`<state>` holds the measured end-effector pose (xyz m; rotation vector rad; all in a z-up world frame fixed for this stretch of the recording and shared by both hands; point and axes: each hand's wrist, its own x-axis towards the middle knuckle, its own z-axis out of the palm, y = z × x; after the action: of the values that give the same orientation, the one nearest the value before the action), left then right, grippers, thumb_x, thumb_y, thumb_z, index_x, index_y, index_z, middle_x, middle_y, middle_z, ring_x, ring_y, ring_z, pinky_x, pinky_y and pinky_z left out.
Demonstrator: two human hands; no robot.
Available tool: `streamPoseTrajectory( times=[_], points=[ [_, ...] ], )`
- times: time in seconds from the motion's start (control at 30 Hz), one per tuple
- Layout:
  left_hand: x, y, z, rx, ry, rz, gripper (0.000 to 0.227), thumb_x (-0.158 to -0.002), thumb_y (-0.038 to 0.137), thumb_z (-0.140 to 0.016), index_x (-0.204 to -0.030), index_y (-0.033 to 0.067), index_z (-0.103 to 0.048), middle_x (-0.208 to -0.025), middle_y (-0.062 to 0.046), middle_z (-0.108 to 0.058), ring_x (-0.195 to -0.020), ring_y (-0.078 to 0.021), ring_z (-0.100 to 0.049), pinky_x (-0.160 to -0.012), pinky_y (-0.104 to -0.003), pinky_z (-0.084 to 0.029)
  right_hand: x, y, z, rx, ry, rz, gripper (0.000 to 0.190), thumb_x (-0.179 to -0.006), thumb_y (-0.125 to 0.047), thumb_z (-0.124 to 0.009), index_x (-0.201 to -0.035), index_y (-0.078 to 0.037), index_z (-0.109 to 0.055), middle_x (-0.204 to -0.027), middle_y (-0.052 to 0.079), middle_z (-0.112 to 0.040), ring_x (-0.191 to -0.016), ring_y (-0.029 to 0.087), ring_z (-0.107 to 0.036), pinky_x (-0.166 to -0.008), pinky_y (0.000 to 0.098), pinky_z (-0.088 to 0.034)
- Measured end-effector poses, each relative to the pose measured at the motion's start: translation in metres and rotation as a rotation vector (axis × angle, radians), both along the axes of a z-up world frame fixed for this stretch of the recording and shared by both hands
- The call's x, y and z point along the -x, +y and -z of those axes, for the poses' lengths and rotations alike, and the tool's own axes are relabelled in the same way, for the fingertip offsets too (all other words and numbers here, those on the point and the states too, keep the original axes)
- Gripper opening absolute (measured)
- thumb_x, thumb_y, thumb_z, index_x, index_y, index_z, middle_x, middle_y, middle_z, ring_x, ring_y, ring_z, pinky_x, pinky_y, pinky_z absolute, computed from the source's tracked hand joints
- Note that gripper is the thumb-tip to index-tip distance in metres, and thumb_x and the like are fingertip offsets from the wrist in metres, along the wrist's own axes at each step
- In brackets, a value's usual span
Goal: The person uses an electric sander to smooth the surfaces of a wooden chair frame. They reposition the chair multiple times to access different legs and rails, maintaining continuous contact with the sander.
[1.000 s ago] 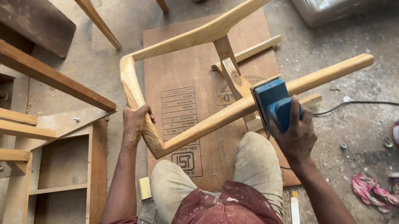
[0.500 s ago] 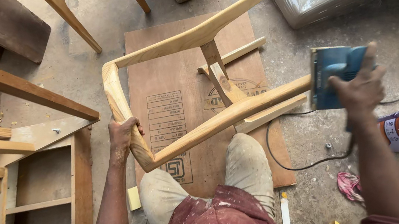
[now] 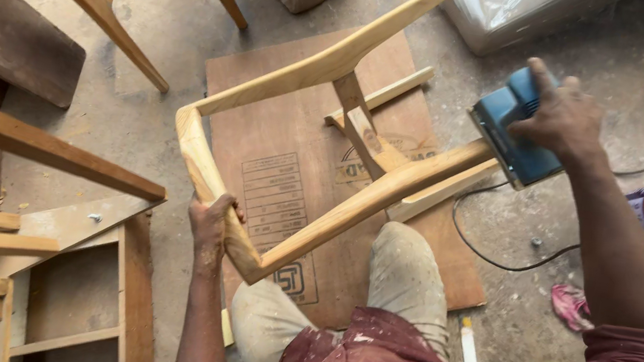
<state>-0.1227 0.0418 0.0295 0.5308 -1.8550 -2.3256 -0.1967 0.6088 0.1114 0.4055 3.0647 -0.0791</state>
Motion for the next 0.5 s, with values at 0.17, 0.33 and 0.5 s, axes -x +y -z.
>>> streamPoseTrajectory(
  times=[0.17,0.33,0.5],
  points=[
    [-0.004,0.000,-0.003,0.049,-0.002,0.004,0.021,-0.081,0.001,-0.065,-0.097,-0.0031,-0.051,-0.062,-0.009,-0.059,-0.046,-0.0182,-0.060,-0.043,-0.033,-0.052,-0.025,-0.078,-0.010,0.065,-0.055,-0.109,0.121,-0.070,-0.047,-0.091,-0.167,-0.036,-0.020,-0.125,0.025,-0.056,-0.103,0.037,-0.065,-0.085,0.0472,-0.056],
    [-0.005,-0.008,-0.003,0.093,-0.016,0.005,0.019,-0.079,0.004,-0.067,-0.091,-0.0029,-0.054,-0.063,-0.009,-0.060,-0.045,-0.0177,-0.059,-0.043,-0.032,-0.053,-0.057,-0.150,-0.015,0.236,-0.004,-0.200,0.099,-0.077,-0.055,-0.079,-0.159,-0.033,-0.029,-0.128,0.023,-0.054,-0.105,0.038,-0.065,-0.088,0.0500,-0.057],
    [-0.004,-0.015,0.008,0.140,-0.077,0.003,0.014,-0.086,0.003,-0.067,-0.090,-0.0088,-0.061,-0.065,-0.012,-0.062,-0.049,-0.0188,-0.061,-0.047,-0.033,-0.053,-0.067,-0.171,-0.009,0.217,0.013,-0.253,0.089,-0.089,-0.051,-0.070,-0.162,-0.032,-0.023,-0.123,0.022,-0.052,-0.101,0.036,-0.065,-0.084,0.0488,-0.059]
  ],
)
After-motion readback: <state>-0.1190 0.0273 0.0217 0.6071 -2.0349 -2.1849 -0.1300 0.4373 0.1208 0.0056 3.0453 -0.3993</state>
